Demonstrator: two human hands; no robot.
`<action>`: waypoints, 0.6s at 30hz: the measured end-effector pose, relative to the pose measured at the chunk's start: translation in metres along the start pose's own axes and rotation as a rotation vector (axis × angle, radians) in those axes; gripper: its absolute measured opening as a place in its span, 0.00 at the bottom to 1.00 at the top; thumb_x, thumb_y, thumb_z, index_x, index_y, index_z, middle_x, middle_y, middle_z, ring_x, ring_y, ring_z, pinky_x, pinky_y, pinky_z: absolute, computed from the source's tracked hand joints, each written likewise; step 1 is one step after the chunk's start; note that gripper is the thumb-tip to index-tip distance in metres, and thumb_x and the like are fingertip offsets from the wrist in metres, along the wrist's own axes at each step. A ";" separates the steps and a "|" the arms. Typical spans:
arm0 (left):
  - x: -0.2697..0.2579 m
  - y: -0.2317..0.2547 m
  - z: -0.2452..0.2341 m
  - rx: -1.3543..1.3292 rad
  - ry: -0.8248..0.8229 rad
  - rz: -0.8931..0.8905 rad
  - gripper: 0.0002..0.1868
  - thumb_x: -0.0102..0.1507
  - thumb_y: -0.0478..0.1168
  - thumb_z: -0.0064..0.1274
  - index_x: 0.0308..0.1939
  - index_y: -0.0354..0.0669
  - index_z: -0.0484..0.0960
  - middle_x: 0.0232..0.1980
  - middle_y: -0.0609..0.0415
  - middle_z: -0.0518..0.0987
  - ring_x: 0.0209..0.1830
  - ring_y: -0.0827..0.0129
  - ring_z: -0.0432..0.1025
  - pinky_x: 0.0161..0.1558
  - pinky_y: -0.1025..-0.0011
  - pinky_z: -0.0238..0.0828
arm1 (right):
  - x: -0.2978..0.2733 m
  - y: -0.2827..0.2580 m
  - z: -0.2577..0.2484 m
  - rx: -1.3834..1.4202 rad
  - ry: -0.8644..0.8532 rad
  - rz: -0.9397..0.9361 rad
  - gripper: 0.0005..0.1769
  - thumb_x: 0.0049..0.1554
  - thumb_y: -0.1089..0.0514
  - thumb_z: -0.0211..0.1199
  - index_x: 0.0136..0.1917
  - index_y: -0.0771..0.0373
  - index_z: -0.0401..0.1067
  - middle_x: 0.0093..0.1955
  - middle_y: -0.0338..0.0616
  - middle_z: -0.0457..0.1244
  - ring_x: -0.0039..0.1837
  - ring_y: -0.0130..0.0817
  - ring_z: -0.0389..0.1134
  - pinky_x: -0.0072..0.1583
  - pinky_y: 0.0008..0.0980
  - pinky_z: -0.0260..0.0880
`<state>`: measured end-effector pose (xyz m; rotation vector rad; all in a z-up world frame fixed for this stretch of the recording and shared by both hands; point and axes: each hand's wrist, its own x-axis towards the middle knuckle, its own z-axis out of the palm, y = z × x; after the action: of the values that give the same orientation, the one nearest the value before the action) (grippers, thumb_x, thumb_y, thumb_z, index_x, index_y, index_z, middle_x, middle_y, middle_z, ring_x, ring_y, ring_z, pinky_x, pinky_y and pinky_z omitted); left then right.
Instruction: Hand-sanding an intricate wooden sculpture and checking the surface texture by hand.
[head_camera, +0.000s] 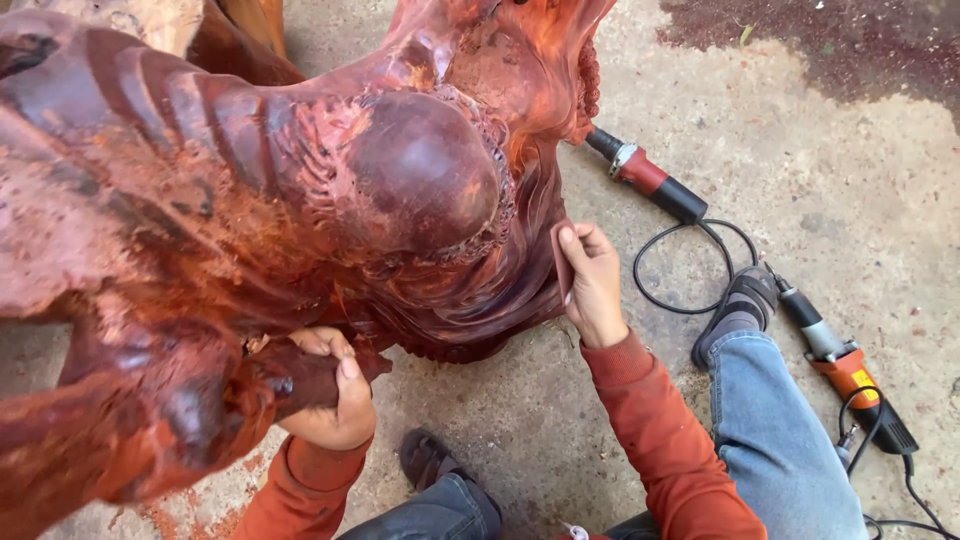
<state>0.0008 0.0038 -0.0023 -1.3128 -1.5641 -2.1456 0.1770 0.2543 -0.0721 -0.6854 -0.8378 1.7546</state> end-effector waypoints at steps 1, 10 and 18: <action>0.003 0.001 0.003 -0.015 -0.009 0.027 0.31 0.69 0.32 0.47 0.73 0.49 0.52 0.48 0.45 0.61 0.42 0.58 0.60 0.41 0.62 0.67 | -0.009 -0.004 -0.004 0.093 -0.022 0.103 0.04 0.61 0.62 0.66 0.43 0.57 0.72 0.45 0.38 0.70 0.47 0.24 0.71 0.54 0.23 0.73; 0.023 -0.002 0.009 0.065 -0.066 0.204 0.36 0.63 0.25 0.51 0.71 0.22 0.50 0.39 0.41 0.63 0.34 0.58 0.60 0.36 0.58 0.70 | -0.075 -0.024 0.002 0.148 -0.180 0.275 0.09 0.60 0.55 0.67 0.45 0.61 0.70 0.36 0.39 0.61 0.42 0.27 0.62 0.56 0.35 0.72; 0.030 0.004 0.021 0.089 -0.030 0.299 0.30 0.64 0.25 0.51 0.66 0.21 0.56 0.37 0.39 0.67 0.29 0.57 0.65 0.33 0.58 0.70 | -0.103 -0.039 0.006 0.122 -0.199 0.289 0.09 0.61 0.56 0.66 0.45 0.62 0.70 0.37 0.39 0.62 0.43 0.27 0.63 0.56 0.35 0.72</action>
<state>-0.0036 0.0294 0.0234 -1.4503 -1.3564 -1.8638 0.2261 0.1639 -0.0315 -0.5784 -0.7854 2.1431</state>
